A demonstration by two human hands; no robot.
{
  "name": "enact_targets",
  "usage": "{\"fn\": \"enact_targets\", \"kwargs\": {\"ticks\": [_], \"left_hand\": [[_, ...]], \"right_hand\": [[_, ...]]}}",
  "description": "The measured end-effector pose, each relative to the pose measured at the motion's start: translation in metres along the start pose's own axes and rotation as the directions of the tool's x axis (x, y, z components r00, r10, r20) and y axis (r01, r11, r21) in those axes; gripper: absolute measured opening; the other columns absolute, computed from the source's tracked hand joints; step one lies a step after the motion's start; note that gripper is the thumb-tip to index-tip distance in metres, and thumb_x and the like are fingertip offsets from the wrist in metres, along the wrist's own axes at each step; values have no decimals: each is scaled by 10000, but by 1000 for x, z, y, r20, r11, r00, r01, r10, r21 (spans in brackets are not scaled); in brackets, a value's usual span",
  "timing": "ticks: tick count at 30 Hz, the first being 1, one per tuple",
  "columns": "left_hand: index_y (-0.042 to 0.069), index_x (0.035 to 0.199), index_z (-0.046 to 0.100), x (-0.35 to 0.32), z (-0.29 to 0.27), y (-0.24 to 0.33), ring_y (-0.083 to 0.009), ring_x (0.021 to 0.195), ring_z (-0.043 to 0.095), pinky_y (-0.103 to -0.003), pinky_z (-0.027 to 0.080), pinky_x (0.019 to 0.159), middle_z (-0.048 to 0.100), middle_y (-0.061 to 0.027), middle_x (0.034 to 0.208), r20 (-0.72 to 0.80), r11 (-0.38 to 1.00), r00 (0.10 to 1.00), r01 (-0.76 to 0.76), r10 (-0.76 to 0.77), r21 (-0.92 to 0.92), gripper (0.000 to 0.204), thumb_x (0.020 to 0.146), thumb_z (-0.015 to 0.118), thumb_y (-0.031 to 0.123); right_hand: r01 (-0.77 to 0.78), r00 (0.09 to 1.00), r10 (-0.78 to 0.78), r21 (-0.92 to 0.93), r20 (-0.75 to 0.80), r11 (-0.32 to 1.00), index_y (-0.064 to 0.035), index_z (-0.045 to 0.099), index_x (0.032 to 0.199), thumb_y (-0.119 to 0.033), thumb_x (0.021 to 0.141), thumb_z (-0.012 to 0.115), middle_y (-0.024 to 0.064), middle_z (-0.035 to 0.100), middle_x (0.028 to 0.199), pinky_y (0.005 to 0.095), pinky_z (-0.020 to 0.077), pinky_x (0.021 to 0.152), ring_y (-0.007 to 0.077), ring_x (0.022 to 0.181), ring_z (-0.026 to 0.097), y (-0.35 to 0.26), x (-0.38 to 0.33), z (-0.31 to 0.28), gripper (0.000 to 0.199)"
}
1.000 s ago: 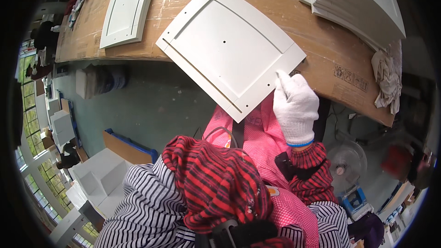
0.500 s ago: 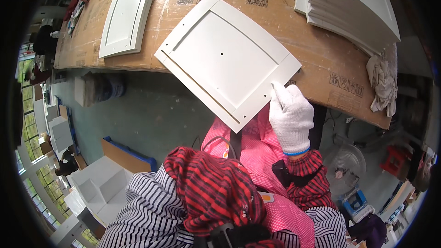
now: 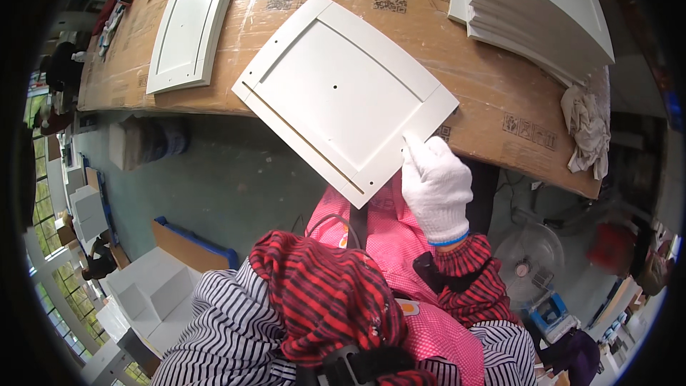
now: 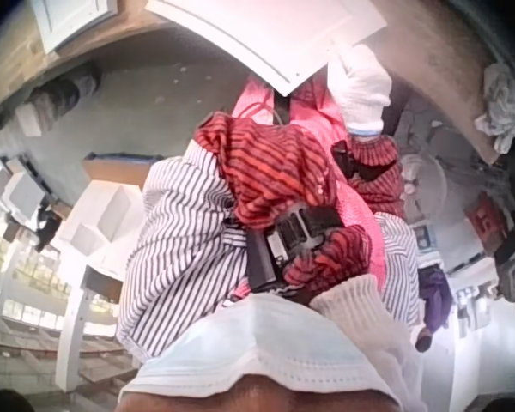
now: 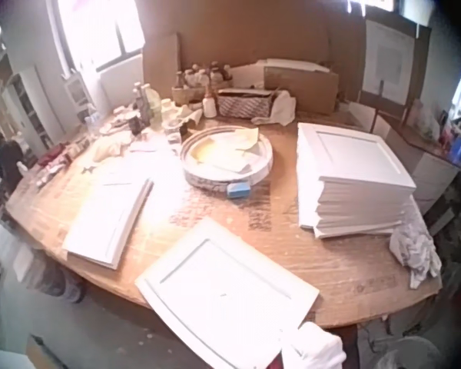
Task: The person scrapes the edges of a white cabinet door with a small tool, wipes the surface with a cloth, and rubs a blue block along the seams before placing it on a stack.
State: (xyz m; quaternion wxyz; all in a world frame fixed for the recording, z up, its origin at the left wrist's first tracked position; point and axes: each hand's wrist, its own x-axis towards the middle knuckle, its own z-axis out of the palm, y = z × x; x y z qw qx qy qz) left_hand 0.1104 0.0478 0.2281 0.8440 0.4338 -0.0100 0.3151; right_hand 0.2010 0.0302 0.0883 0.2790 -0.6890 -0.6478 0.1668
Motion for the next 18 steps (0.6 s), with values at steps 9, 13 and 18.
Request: {"fn": "enact_targets", "kwargs": {"ticks": [9, 13, 18], "left_hand": [[17, 1022, 704, 2, -1, -1, -210, 867, 651, -333, 542, 749, 693, -82, 940, 11, 1000, 1000, 14, -14, -8, 174, 966, 651, 173], [20, 1022, 705, 4, 0, 0, -218, 869, 654, -337, 545, 750, 693, -85, 945, 21, 1000, 1000, 16, -16, -20, 170, 959, 653, 170], [24, 1021, 706, 5, 2, 0, -228, 873, 658, -342, 549, 751, 694, -89, 951, 33, 999, 999, 18, -17, -31, 166, 951, 656, 166]], "right_hand": [[-16, 999, 14, -70, -34, 997, -80, 764, 1119, -106, 921, 725, 130, 606, 809, 400, 524, 621, 316, 700, 656, 9, 4, -1, 204], [-50, 997, 41, -128, -72, 990, -94, 756, 1139, -114, 920, 726, 126, 607, 822, 402, 526, 627, 320, 711, 659, 7, 3, 1, 222], [-46, 999, 43, -112, -29, 993, -98, 750, 1135, -129, 925, 721, 129, 627, 853, 409, 534, 652, 324, 758, 674, 16, 11, -4, 213]]}}
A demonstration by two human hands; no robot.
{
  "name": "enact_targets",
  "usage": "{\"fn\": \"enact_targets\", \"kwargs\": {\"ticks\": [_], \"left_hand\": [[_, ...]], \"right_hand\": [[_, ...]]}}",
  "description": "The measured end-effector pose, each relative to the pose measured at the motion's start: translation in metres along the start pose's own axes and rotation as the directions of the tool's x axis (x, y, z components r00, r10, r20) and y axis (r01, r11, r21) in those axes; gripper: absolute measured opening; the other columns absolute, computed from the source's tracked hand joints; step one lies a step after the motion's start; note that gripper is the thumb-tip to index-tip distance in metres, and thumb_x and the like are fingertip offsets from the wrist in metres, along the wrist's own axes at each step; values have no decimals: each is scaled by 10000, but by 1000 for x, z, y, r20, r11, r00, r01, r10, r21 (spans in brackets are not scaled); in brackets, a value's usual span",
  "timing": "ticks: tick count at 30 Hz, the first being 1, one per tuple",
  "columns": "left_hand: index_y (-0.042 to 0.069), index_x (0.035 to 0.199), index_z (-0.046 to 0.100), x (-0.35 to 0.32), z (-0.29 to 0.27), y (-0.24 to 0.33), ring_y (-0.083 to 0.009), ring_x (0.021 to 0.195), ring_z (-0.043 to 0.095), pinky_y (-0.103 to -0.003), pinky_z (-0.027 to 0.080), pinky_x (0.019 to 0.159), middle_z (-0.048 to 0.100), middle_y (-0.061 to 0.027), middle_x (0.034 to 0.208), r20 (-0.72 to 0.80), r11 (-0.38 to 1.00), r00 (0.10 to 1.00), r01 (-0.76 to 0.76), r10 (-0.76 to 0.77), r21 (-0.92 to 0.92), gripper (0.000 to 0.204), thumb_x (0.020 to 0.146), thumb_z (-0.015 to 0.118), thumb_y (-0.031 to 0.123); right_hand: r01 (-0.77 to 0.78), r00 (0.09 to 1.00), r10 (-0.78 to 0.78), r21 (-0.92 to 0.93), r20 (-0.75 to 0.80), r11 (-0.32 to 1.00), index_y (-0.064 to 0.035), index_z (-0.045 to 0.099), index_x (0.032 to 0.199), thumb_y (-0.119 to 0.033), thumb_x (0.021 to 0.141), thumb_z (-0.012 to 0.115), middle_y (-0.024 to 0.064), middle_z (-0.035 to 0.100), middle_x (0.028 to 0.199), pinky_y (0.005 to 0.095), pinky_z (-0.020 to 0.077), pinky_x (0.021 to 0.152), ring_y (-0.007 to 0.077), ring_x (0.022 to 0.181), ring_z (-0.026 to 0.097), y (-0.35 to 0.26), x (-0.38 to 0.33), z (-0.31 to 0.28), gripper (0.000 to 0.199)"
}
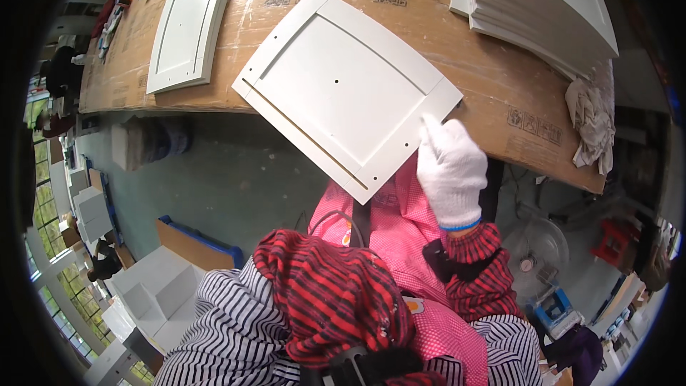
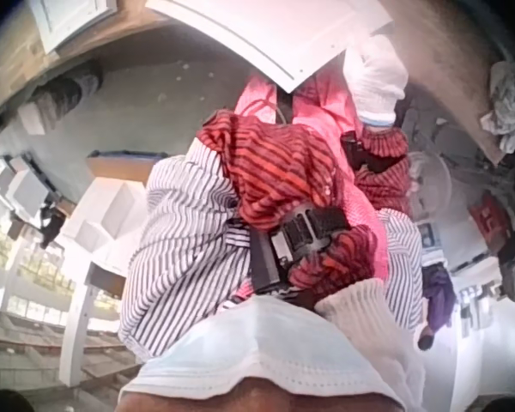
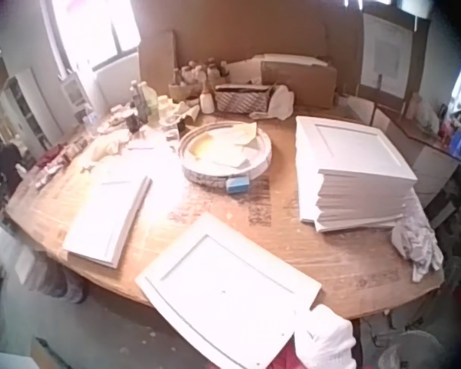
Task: The person scrapes the edges of a white cabinet door with a small tool, wipes the surface with a cloth, and rubs a blue block along the seams before placing it on a stack.
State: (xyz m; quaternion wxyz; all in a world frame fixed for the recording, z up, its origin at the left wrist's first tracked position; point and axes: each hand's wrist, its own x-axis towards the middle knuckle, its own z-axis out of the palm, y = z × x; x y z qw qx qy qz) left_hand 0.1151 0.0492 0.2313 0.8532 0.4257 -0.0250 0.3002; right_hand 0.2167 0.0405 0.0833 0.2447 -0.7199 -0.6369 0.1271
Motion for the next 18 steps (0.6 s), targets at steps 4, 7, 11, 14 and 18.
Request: {"fn": "enact_targets", "kwargs": {"ticks": [4, 7, 11, 14, 18], "left_hand": [[27, 1020, 707, 0, -1, -2, -235, 876, 661, -346, 553, 752, 694, -92, 956, 2, 1000, 1000, 1, -1, -3, 163, 944, 658, 162], [29, 1020, 707, -1, -2, 0, -241, 878, 663, -349, 555, 753, 695, -94, 960, -2, 1000, 1000, 7, -7, -11, 161, 939, 660, 160], [32, 1019, 708, 3, 1, 1, -249, 881, 666, -353, 558, 753, 695, -97, 965, 23, 999, 1000, 6, -5, -33, 158, 932, 662, 156], [34, 1018, 709, 3, 0, 1, -254, 883, 668, -356, 561, 754, 695, -99, 969, 19, 1000, 1000, 7, -6, -30, 157, 927, 664, 154], [37, 1018, 709, 9, 5, -2, -262, 885, 670, -360, 564, 755, 696, -102, 974, 27, 999, 1000, 16, -15, -32, 155, 921, 666, 150]], "right_hand": [[50, 999, -49, 26, -22, 998, -105, 748, 1129, -134, 900, 730, 127, 653, 891, 413, 542, 676, 325, 804, 691, 12, 20, -5, 232], [242, 954, -256, 102, 155, 965, -137, 756, 1115, -112, 895, 709, 127, 667, 907, 419, 560, 700, 340, 818, 694, 0, 18, -2, 227], [110, 993, -113, 67, 45, 992, -67, 758, 1107, -109, 901, 713, 149, 667, 891, 404, 554, 682, 334, 787, 691, 22, 44, -14, 215], [161, 978, -170, 83, 120, 983, -69, 763, 1106, -104, 901, 713, 145, 668, 889, 398, 556, 685, 336, 778, 689, 11, 38, -11, 213], [171, 974, -191, 153, 125, 973, -55, 764, 1108, -86, 903, 708, 147, 662, 879, 391, 549, 689, 329, 780, 687, 8, 28, -10, 215]]}}
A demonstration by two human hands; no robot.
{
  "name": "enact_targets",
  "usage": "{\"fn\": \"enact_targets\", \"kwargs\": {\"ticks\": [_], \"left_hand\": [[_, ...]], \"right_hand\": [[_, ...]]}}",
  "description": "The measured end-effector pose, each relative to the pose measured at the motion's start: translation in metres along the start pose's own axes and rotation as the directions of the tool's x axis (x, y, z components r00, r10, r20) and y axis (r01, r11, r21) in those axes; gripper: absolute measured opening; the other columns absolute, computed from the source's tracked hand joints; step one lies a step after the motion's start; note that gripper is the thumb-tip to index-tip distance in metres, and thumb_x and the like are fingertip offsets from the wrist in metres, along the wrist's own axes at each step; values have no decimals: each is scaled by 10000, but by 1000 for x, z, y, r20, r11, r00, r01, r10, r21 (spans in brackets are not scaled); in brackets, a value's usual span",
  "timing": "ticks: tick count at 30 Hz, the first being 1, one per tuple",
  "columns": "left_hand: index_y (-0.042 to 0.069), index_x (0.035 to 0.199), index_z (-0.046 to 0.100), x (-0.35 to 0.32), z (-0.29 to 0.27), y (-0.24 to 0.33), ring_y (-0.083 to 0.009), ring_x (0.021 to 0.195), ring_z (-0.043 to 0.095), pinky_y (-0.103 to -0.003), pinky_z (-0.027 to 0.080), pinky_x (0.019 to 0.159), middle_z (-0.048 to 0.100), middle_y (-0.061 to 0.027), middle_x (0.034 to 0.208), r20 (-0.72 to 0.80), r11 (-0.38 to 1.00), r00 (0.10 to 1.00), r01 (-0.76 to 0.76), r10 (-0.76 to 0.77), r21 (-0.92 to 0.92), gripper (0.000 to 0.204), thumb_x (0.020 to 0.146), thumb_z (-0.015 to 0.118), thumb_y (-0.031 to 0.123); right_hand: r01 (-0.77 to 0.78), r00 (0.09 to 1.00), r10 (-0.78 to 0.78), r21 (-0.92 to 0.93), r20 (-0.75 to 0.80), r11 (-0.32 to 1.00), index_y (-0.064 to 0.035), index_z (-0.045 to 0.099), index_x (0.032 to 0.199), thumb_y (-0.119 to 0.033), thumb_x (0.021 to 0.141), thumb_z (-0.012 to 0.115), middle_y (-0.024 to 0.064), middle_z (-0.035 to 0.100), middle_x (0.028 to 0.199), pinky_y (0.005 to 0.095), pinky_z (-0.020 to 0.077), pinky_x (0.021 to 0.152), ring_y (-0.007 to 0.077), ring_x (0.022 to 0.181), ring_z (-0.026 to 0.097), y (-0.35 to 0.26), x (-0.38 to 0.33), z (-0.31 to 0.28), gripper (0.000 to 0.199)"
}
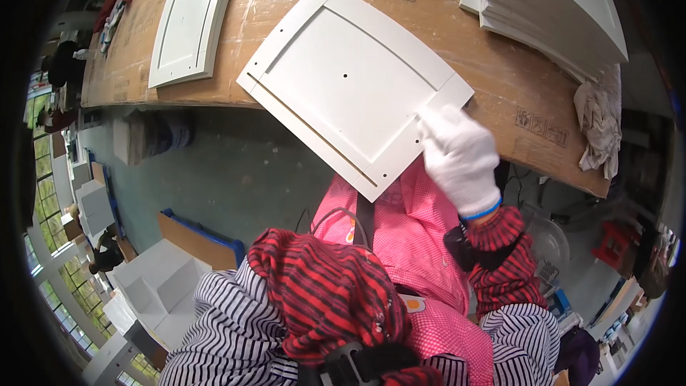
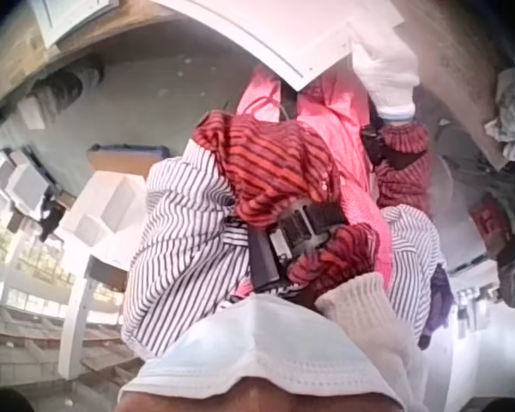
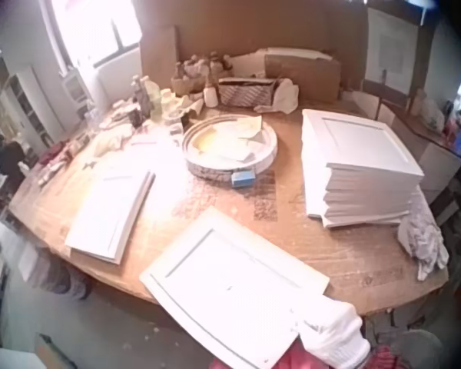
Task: The person scrapes the edges of a white cabinet door with a small tool, wipes the surface with a cloth, and rubs a blue block along the seams before placing it on a stack.
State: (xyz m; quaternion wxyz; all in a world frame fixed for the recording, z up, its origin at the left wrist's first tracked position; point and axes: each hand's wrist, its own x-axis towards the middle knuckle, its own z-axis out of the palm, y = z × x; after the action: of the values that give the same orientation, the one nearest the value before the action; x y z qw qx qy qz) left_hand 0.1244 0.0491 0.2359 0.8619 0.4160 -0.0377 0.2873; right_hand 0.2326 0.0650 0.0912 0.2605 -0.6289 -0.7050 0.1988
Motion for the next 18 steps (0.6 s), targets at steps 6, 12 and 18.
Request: {"fn": "enact_targets", "kwargs": {"ticks": [6, 12, 18], "left_hand": [[41, 1017, 710, -4, -3, 0, -274, 890, 675, -366, 569, 756, 697, -107, 982, 1, 1000, 1000, -4, 4, -10, 154, 910, 669, 145], [46, 1016, 712, 1, 3, 0, -285, 894, 679, -372, 574, 758, 697, -111, 989, 27, 999, 1000, 1, 0, -32, 154, 900, 673, 140], [50, 1015, 713, 3, 6, 1, -296, 898, 683, -378, 579, 759, 698, -116, 997, 30, 1000, 1000, 6, -5, -22, 155, 890, 676, 135]], "right_hand": [[-6, 1000, 8, -105, 15, 994, -99, 752, 1137, -97, 886, 714, 140, 649, 878, 401, 544, 691, 339, 797, 682, -2, 0, 1, 254], [-46, 994, 33, -134, -104, 990, -55, 752, 1118, -106, 908, 710, 152, 664, 900, 412, 554, 694, 357, 795, 685, 19, 11, -7, 220], [140, 984, -136, -33, 117, 990, -120, 752, 1089, -106, 818, 747, 125, 695, 950, 419, 571, 661, 345, 751, 692, -29, -31, 20, 272]]}}
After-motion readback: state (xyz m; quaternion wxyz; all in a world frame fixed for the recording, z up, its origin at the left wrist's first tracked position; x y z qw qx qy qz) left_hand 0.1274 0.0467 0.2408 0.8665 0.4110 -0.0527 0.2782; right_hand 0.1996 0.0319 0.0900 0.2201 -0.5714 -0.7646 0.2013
